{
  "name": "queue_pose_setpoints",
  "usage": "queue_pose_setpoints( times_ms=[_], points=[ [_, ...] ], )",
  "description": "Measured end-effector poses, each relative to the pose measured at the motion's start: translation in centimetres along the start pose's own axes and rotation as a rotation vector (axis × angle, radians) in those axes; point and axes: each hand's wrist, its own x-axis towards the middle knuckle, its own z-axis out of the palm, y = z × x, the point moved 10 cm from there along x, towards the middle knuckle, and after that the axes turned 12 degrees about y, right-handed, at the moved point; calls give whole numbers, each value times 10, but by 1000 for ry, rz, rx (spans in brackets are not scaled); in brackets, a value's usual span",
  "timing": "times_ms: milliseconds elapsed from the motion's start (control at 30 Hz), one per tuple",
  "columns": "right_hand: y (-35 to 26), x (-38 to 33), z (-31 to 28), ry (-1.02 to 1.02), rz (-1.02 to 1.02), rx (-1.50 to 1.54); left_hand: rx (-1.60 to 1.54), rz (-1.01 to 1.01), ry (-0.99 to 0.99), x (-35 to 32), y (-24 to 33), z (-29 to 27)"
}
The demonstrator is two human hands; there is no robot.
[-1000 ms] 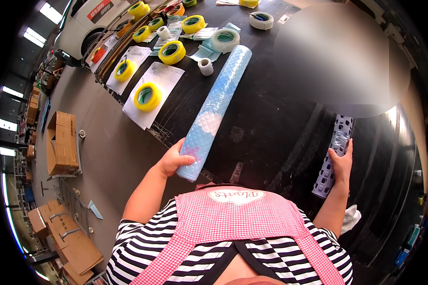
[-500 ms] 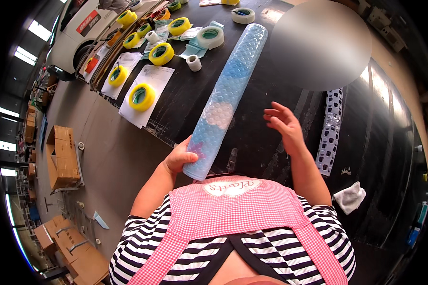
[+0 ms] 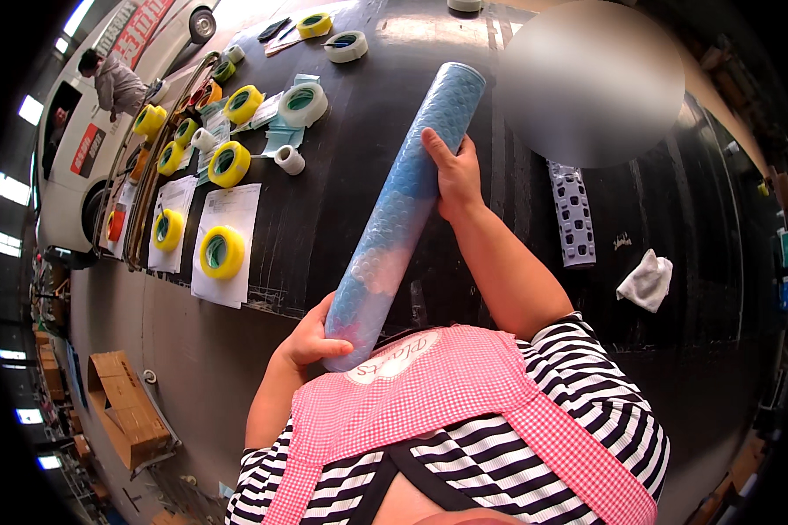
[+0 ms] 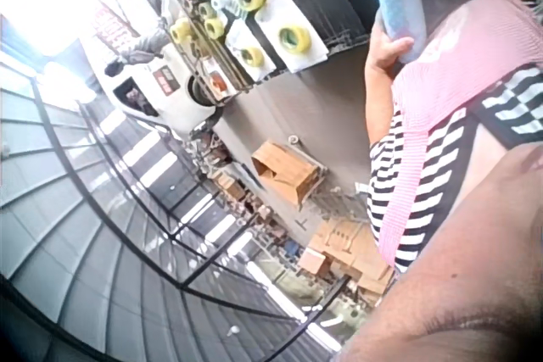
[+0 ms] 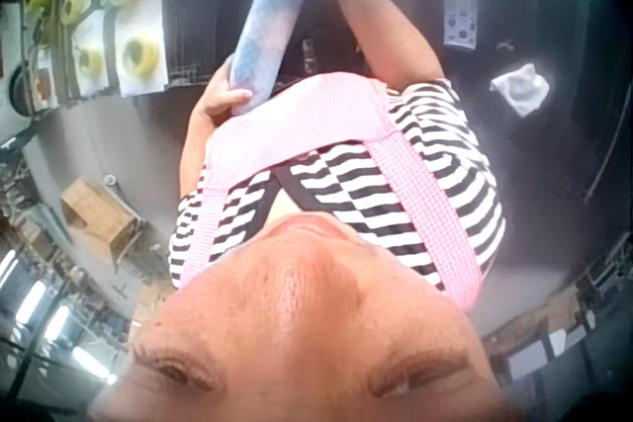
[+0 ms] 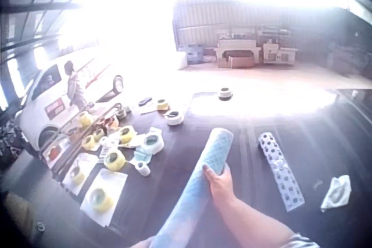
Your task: The person wipes a gray plastic grid mat with a white cloth, then folds it in half. They handle several white shipping documents and a roll of blue bubble wrap on the table. Finally, they secure the folded mat with a roll of clear tape.
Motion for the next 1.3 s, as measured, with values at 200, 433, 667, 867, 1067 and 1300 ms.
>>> queue_pose_setpoints(
  times_ms=[200, 433, 667, 867, 1067, 1300],
  points=[
    [1, -22, 4, -57, -44, 36, 37, -86, -79, 4, -7, -26],
    [26, -54, 3, -163, -123, -357, 73, -196, -131, 9, -10, -38],
    [34, -13, -26, 243, 32, -75, 200, -221, -158, 16, 1, -34],
    [29, -20, -25, 195, -12, -52, 230, -225, -165, 22, -4, -42],
    [34, -57, -45, 51, -54, -76, 135, -382, -219, 24, -14, -34],
    [28, -72, -76, 89, -106, -61, 141, -481, -261, 28, -29, -24]
  ],
)
